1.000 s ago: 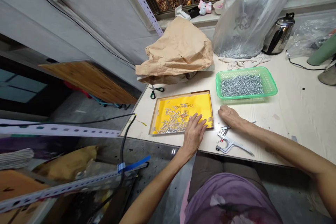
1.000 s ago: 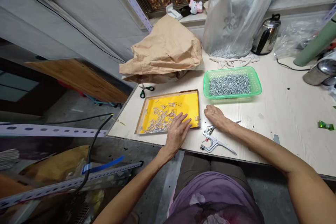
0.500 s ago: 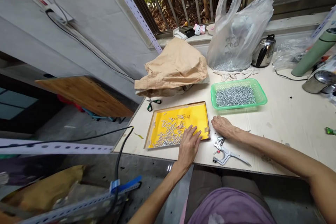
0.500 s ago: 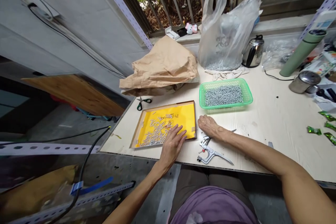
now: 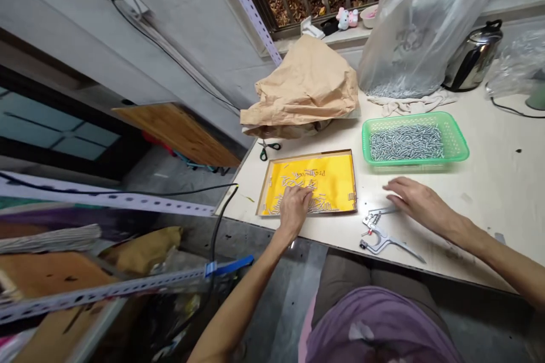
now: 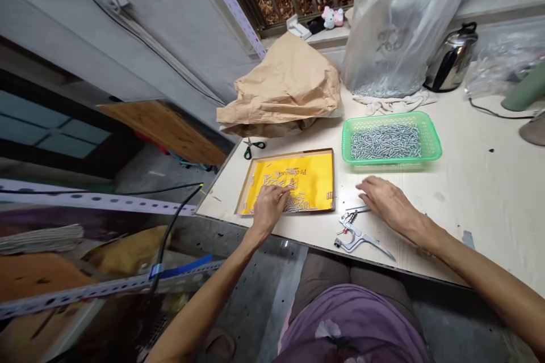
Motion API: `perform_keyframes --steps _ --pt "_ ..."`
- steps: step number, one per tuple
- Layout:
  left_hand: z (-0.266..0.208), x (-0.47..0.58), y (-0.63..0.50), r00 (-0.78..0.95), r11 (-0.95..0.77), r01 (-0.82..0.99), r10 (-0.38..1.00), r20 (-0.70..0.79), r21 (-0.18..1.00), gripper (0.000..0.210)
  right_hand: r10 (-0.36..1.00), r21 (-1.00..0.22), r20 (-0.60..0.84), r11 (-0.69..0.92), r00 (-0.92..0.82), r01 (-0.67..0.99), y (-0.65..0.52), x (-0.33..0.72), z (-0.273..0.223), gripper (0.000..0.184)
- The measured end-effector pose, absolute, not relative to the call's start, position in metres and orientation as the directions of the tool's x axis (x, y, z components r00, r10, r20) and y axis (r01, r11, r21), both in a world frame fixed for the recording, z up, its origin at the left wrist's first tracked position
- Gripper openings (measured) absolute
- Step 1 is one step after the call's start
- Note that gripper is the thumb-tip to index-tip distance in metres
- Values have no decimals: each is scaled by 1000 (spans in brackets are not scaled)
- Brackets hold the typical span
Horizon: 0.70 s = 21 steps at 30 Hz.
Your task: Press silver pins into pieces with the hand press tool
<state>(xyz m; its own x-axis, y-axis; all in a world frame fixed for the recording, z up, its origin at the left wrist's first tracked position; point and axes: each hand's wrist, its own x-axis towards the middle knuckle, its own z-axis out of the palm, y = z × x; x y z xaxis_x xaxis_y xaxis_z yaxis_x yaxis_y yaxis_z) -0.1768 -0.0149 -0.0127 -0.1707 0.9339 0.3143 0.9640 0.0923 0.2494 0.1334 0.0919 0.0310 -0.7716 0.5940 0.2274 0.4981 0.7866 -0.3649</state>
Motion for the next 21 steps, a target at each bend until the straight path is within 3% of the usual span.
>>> perform_keyframes --steps 3,8,11,17,21 --pt "-7 -176 -13 -140 76 948 971 191 308 13 625 -409 133 741 -769 532 69 141 11 29" --pt "0 -127 -29 143 -169 863 986 91 477 14 625 -409 40 722 -779 558 46 149 8 34" --pt "-1 -98 -44 253 -237 823 967 41 516 18 617 -440 42 717 -786 540 35 158 5 34" --pt "-18 -75 -40 289 -206 886 946 -146 415 17 607 -478 50 712 -793 515 13 176 -14 24" --pt "-18 -79 -36 317 -249 930 916 -247 271 17 633 -487 65 695 -771 529 4 176 -20 22"
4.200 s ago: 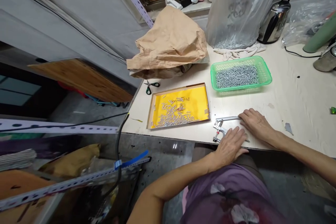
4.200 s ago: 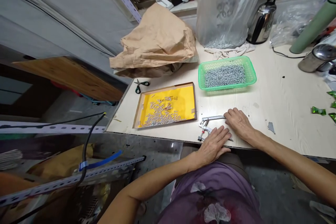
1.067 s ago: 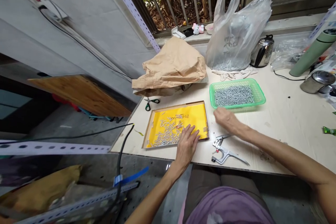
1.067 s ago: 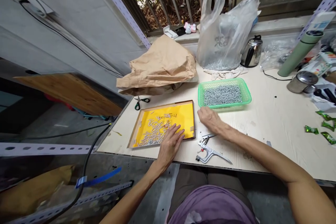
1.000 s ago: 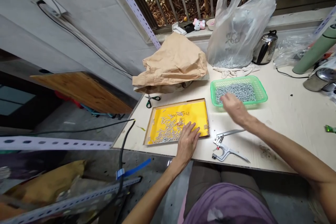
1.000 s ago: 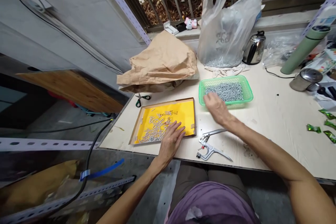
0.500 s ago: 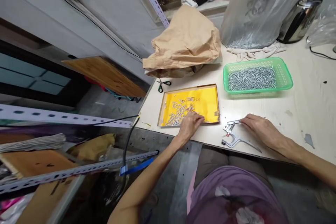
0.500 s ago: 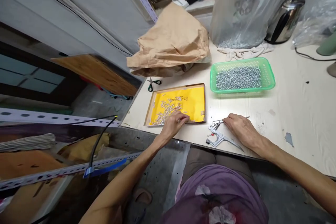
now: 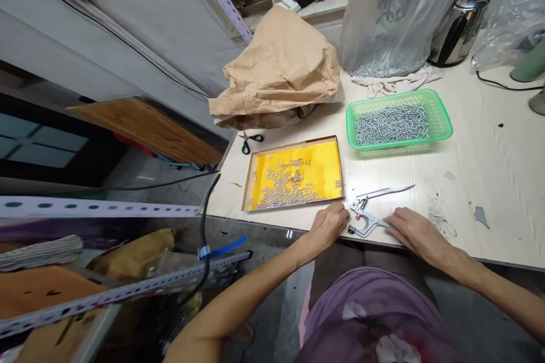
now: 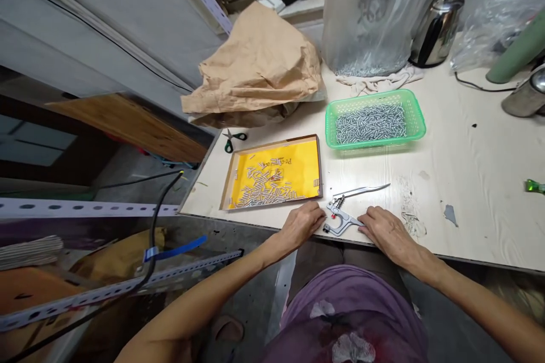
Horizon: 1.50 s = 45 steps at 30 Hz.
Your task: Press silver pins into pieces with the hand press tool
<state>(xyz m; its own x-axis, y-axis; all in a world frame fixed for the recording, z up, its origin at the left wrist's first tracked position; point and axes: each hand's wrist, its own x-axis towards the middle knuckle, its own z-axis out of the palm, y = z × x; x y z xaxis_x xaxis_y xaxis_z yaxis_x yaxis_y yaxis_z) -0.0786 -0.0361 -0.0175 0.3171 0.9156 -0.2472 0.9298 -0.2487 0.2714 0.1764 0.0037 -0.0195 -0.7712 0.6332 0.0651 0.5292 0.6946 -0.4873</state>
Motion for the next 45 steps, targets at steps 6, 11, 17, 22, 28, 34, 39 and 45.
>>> perform_keyframes --steps 6,11,17,22,28,34,39,45 --pt "40 -85 -12 258 -297 886 954 155 356 18 660 -517 68 665 -748 539 -2 175 -25 25" --pt "59 -93 31 -18 -97 919 958 287 381 23 664 -536 106 665 -740 520 -3 175 -28 25" --pt "0 -100 30 -173 237 902 964 -201 361 13 693 -541 164 659 -702 523 -5 174 -32 22" --pt "-18 -102 31 -113 194 852 975 -192 487 7 691 -486 173 680 -702 549 -6 173 -33 15" --pt "-1 -103 31 -200 260 732 966 -167 630 7 668 -417 109 703 -737 576 -6 171 -22 19" --pt "13 -77 -9 -79 601 359 782 -619 714 19 625 -301 22 748 -780 591 0 174 -16 23" --pt "-3 -56 -25 -21 692 293 694 -720 659 31 625 -264 12 755 -781 600 -1 175 -17 25" --pt "-11 -53 -26 -19 733 288 648 -762 616 26 637 -252 23 750 -771 612 -3 174 -18 25"
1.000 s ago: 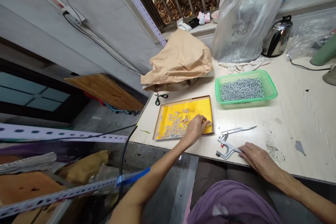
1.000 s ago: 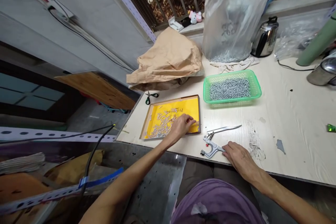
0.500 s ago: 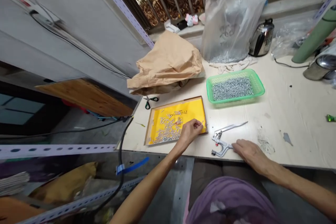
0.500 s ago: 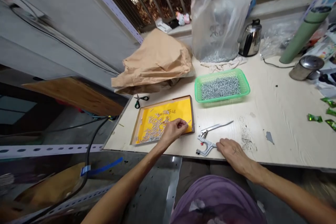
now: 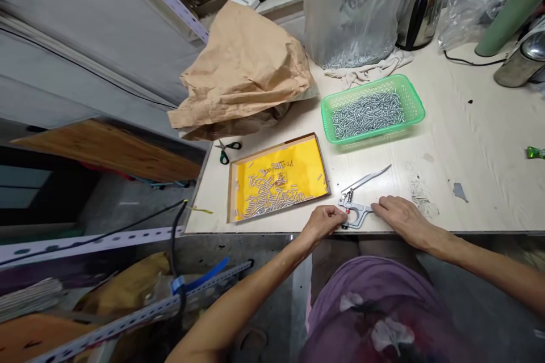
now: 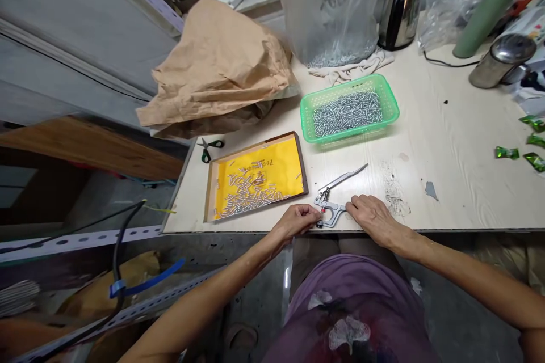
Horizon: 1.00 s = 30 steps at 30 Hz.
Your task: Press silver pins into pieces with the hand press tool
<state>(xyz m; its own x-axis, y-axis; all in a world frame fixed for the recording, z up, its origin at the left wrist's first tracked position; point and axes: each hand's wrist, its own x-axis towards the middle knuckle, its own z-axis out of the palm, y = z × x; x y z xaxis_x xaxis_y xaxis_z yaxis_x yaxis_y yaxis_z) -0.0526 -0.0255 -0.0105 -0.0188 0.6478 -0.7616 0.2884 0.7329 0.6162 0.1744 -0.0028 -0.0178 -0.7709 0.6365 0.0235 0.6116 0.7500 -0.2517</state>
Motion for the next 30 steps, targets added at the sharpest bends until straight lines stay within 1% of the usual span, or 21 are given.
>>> perform_keyframes --steps 5,10,13,14,15,17,18,19,21,23,25,30 --pt "-5 -49 -25 -13 795 248 574 -819 554 18 636 -254 8 747 -771 614 -3 174 -20 24" --pt "-4 -47 -24 3 794 302 553 -833 528 19 628 -268 -15 747 -778 608 -5 172 -19 22" --pt "-3 -45 -25 12 788 330 546 -837 519 19 630 -304 -23 736 -776 606 -2 176 -17 16" --pt "-2 -45 -25 8 789 334 545 -838 516 18 633 -315 -11 732 -774 603 1 178 -15 19" --pt "-1 -44 -25 3 790 336 544 -839 514 18 638 -320 7 731 -770 603 6 180 -14 31" --pt "0 -43 -26 -11 792 337 544 -839 509 18 646 -301 34 734 -763 608 18 183 -13 67" --pt "1 -42 -26 -17 793 338 543 -839 506 18 644 -279 33 740 -764 612 25 185 -13 83" --pt "2 -41 -26 -23 795 337 542 -840 503 19 637 -256 20 748 -770 612 31 185 -14 93" --pt "3 -40 -26 -32 800 332 538 -842 499 20 614 -219 -19 768 -789 602 41 185 -17 102" --pt "4 -39 -27 -42 806 328 533 -845 492 19 602 -190 -44 779 -797 598 46 182 -20 103" --pt "5 -38 -27 -58 809 330 532 -845 487 19 608 -172 -41 778 -793 605 46 180 -21 100" --pt "3 -37 -26 -61 803 357 530 -846 478 19 614 -161 -17 777 -789 609 42 177 -14 84"
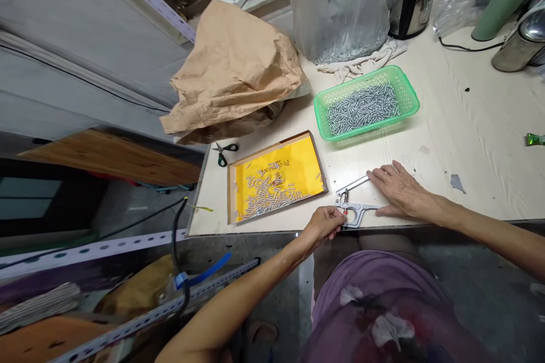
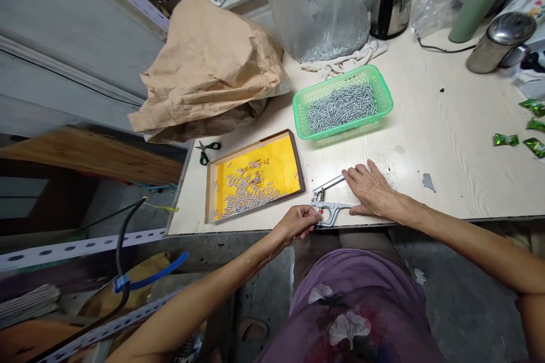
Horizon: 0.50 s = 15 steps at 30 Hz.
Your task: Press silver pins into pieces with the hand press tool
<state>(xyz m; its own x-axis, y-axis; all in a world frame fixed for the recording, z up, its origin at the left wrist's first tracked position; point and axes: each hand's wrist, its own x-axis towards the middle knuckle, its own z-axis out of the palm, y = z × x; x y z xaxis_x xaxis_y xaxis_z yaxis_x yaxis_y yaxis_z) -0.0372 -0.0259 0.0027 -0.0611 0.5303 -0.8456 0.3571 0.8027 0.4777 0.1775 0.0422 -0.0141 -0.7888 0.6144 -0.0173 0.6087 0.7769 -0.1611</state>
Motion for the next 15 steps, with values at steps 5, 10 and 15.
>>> perform_keyframes --steps 5,10,15 --pt "0 -42 -33 -80 682 547 619 -781 485 17 621 -178 -37 767 -783 617 39 178 -10 65" --pt "-2 -39 -37 107 11 847 976 -191 532 14 619 -228 -20 762 -785 606 32 177 -11 50" --pt "-13 -18 -7 521 -464 794 852 -46 392 59 642 -235 -5 744 -767 625 29 180 -13 55"
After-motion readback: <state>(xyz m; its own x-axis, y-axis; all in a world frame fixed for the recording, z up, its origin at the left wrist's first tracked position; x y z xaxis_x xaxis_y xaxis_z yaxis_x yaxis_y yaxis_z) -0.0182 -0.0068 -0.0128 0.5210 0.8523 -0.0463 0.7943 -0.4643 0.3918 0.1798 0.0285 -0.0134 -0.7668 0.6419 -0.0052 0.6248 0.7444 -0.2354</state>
